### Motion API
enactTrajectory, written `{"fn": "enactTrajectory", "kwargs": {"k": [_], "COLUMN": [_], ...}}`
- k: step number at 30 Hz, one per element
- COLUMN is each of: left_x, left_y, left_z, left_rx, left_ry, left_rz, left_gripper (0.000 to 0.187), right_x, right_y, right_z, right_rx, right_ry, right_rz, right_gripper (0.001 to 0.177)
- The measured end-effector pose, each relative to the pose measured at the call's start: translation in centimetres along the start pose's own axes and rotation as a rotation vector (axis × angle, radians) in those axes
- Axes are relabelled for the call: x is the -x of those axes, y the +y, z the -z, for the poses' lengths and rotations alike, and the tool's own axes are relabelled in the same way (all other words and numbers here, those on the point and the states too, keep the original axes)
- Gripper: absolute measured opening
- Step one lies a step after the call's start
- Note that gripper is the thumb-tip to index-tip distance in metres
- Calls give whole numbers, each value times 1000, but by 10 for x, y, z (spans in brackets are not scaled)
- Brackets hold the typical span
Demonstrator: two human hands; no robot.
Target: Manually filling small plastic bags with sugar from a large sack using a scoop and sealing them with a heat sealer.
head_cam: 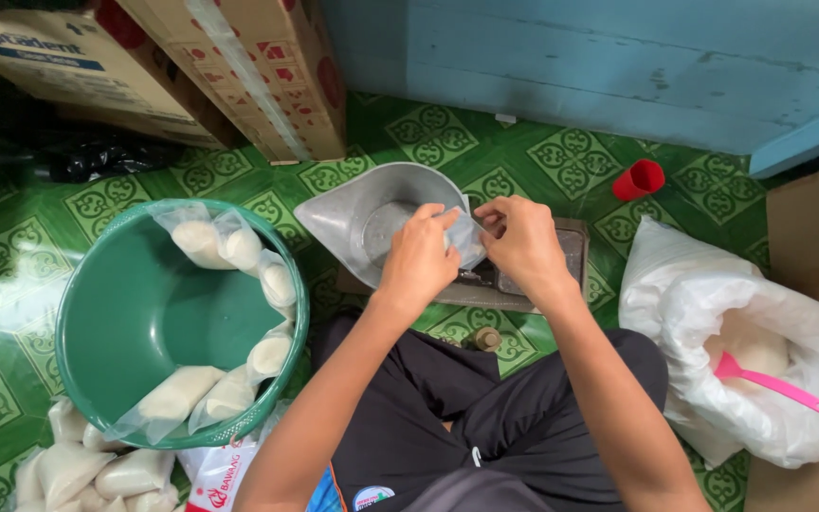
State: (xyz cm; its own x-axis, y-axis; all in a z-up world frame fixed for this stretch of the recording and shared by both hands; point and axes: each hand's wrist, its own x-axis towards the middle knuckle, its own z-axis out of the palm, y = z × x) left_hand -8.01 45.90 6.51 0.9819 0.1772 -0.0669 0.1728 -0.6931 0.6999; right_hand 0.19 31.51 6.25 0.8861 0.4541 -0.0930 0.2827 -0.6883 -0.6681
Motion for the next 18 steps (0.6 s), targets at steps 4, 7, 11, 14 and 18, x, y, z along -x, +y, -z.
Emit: {"fn": "enactTrajectory", "kwargs": {"k": [4,7,11,14,18], "left_x": [9,31,56,71,104], "left_y": [5,22,37,28,10], "left_z": [10,25,35,23,-7], "left_rx": [-36,30,145,122,13], "left_ry": [-11,126,366,534,609], "left_rz": [6,-74,-156,-234,-117], "left_gripper": [49,51,45,35,11], "right_x": [10,32,70,103,155], "right_y": [0,7,40,97,201], "right_z": [16,38,79,107,134], "right_rx": [-35,-87,-18,31,359], "right_ry": [28,81,243,356,516], "right_rz": [-2,3,75,-89,-282], "right_gripper": [28,25,15,21,26]}}
